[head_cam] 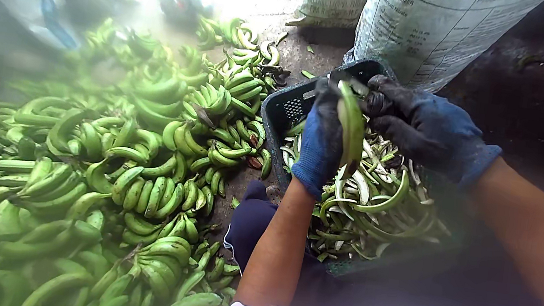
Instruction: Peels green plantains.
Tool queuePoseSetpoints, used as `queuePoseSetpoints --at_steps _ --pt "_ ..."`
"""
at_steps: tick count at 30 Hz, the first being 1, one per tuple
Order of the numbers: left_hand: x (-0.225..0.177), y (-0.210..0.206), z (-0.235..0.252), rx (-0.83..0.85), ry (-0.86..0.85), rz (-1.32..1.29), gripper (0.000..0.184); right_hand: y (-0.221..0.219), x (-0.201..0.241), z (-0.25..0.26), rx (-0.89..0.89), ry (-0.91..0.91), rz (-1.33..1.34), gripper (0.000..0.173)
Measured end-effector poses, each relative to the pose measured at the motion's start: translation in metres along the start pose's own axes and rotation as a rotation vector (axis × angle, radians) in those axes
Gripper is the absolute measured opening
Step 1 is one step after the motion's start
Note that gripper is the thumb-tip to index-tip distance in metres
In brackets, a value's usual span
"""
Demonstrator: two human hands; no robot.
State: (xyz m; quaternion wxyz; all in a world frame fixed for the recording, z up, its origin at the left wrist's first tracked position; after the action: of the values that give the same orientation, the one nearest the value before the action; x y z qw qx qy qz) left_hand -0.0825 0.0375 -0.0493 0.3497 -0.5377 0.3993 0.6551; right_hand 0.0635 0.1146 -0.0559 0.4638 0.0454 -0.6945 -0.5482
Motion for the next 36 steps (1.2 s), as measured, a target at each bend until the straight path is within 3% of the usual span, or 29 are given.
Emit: queuePoseSetpoints --at_steps 3,5,7,9,13,15,17,19,22,26,28,30,34,36 --pt "0.008 -0.025 -0.006 0.21 -0.03 0.277 0.054 -0.01 -0.041 0.005 0.13 -0.228 0.191 0.039" --pt "0.02 -0.026 -0.004 0.241 0.072 0.225 0.06 -0.023 -0.059 0.003 0.278 -0.307 0.322 0.047" --pt "0.035 -0.015 0.003 0.203 0.221 0.036 0.062 -0.025 -0.055 0.0 0.232 -0.325 0.479 0.048" --pt "0.04 -0.004 0.006 0.14 0.301 -0.184 0.057 -0.017 -0.032 -0.004 0.116 -0.163 0.531 0.042" --pt "0.027 0.011 0.009 0.143 0.178 -0.462 0.039 -0.002 0.015 -0.024 -0.017 0.451 0.029 0.057" --pt "0.024 0.013 0.012 0.163 0.218 -0.665 0.047 -0.004 0.015 -0.033 -0.079 0.561 -0.134 0.06" --pt "0.023 0.014 0.016 0.205 0.204 -0.845 0.044 0.004 0.019 -0.039 -0.123 0.607 -0.174 0.055" --pt "0.023 0.014 0.013 0.145 0.209 -0.835 0.041 0.013 0.024 -0.041 -0.168 0.637 -0.199 0.053" --pt "0.011 0.006 0.002 0.072 0.122 -0.563 0.041 0.013 0.015 -0.034 -0.13 0.532 -0.183 0.058" --pt "-0.008 -0.006 -0.009 0.128 -0.115 -0.135 0.043 0.011 -0.007 -0.017 -0.011 0.075 0.071 0.048" --pt "-0.004 -0.011 -0.01 0.205 -0.035 -0.155 0.049 0.006 -0.036 -0.011 0.011 -0.176 0.201 0.04" --pt "0.003 -0.005 -0.003 0.167 0.018 -0.32 0.046 0.006 -0.048 -0.012 0.025 -0.223 0.299 0.039" --pt "0.014 0.03 0.014 0.026 -0.026 -0.586 0.045 0.014 -0.009 -0.031 0.058 0.3 0.177 0.056" --pt "0.014 0.031 0.013 -0.014 0.007 -0.642 0.039 0.009 0.009 -0.04 0.052 0.464 0.051 0.058"
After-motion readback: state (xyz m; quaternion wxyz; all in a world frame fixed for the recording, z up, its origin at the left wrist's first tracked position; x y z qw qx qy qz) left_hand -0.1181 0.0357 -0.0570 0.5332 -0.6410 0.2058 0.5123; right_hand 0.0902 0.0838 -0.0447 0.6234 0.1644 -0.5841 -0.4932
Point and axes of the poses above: each hand's wrist, its own z-axis towards the middle knuckle, its own y-axis out of the back of the hand, x = y × z, the point moved 8 cm from there along z, towards the middle knuckle
